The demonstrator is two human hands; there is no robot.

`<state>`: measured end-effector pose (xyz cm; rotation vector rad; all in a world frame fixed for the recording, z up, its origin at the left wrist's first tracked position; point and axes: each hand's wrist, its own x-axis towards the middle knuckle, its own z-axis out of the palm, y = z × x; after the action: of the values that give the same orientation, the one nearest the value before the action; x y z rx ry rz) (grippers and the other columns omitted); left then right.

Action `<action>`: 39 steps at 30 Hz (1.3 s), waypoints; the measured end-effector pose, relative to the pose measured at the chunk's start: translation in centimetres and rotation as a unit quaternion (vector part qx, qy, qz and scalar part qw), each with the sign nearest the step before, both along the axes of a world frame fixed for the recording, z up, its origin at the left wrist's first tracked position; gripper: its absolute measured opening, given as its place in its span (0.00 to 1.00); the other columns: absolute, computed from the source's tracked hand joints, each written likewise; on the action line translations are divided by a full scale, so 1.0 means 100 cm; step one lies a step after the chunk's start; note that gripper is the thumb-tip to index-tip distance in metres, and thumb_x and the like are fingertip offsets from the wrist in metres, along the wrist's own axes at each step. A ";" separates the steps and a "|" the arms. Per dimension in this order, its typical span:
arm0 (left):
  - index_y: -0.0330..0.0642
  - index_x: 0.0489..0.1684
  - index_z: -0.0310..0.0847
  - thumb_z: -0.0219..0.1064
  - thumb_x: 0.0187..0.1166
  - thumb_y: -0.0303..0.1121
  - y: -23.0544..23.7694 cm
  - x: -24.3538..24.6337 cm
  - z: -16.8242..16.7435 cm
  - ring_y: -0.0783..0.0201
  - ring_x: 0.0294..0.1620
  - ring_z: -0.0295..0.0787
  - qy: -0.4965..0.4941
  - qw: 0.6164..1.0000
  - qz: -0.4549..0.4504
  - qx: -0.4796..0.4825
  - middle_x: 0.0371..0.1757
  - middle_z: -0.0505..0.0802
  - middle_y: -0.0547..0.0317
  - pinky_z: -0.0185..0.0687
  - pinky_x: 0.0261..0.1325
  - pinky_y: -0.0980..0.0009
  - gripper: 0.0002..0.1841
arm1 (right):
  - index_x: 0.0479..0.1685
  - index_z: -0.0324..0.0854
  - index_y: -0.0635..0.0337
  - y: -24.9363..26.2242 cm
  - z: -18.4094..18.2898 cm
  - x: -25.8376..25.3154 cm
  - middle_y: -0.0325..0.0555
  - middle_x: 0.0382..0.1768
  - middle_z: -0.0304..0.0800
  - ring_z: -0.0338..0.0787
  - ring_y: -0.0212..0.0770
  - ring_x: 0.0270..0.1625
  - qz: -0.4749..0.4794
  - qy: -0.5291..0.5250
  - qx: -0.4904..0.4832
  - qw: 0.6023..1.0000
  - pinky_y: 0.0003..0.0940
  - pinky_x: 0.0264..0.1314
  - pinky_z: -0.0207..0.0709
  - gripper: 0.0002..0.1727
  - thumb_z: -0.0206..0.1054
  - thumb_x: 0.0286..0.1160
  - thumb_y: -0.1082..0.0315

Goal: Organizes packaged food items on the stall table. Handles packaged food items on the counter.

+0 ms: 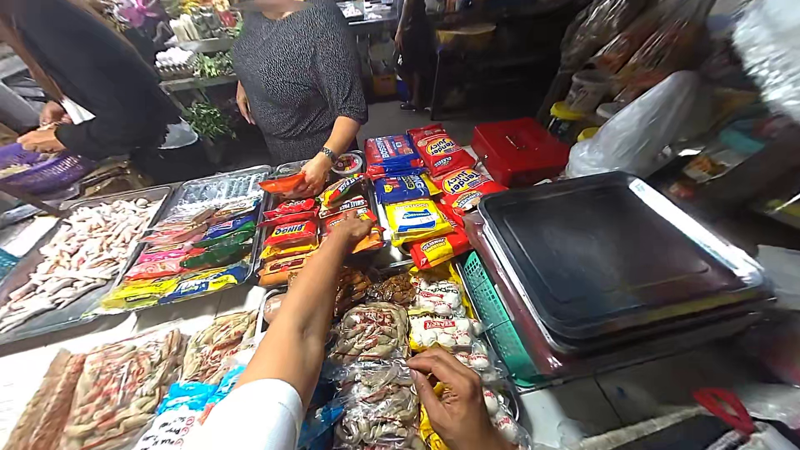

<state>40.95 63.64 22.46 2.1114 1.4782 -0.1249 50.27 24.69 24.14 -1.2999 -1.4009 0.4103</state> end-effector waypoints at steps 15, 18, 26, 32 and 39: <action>0.27 0.66 0.82 0.70 0.79 0.51 0.025 -0.050 0.024 0.34 0.77 0.75 -0.052 0.985 -0.157 0.055 0.77 0.77 0.29 0.66 0.78 0.34 0.31 | 0.39 0.94 0.62 -0.002 0.003 0.002 0.43 0.38 0.94 0.90 0.22 0.35 -0.014 -0.006 -0.021 1.000 0.14 0.38 0.85 0.08 0.69 0.70 0.70; 0.29 0.69 0.80 0.77 0.70 0.53 0.008 -0.055 0.016 0.36 0.75 0.78 -0.001 0.980 -0.189 0.056 0.79 0.76 0.33 0.71 0.73 0.33 0.37 | 0.38 0.93 0.63 -0.003 0.003 0.002 0.44 0.38 0.94 0.90 0.23 0.34 -0.008 -0.008 -0.024 1.000 0.14 0.37 0.85 0.08 0.69 0.69 0.71; 0.30 0.68 0.80 0.69 0.76 0.29 -0.041 -0.012 0.047 0.24 0.72 0.75 0.247 0.966 -0.054 0.057 0.83 0.72 0.35 0.74 0.59 0.24 0.22 | 0.38 0.93 0.65 -0.004 0.008 0.007 0.47 0.39 0.95 0.92 0.25 0.35 -0.013 -0.016 -0.038 0.999 0.15 0.38 0.85 0.08 0.70 0.66 0.74; 0.27 0.68 0.79 0.62 0.80 0.21 -0.017 -0.022 0.003 0.27 0.70 0.79 0.089 0.986 -0.036 0.133 0.84 0.68 0.32 0.81 0.65 0.35 0.18 | 0.38 0.94 0.64 -0.002 0.008 0.006 0.46 0.39 0.95 0.92 0.24 0.36 -0.012 -0.025 -0.038 0.999 0.15 0.38 0.86 0.08 0.70 0.66 0.74; 0.38 0.76 0.77 0.73 0.70 0.28 -0.018 -0.055 0.015 0.29 0.75 0.75 0.013 0.998 0.005 0.069 0.83 0.68 0.26 0.75 0.70 0.34 0.30 | 0.38 0.94 0.66 -0.003 0.012 0.007 0.49 0.39 0.95 0.93 0.27 0.35 -0.006 -0.030 -0.049 0.998 0.18 0.37 0.87 0.08 0.70 0.65 0.75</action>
<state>35.44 61.86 23.97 2.2187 1.5525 -0.0474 50.93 24.42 25.30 -1.4101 -1.4373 0.4384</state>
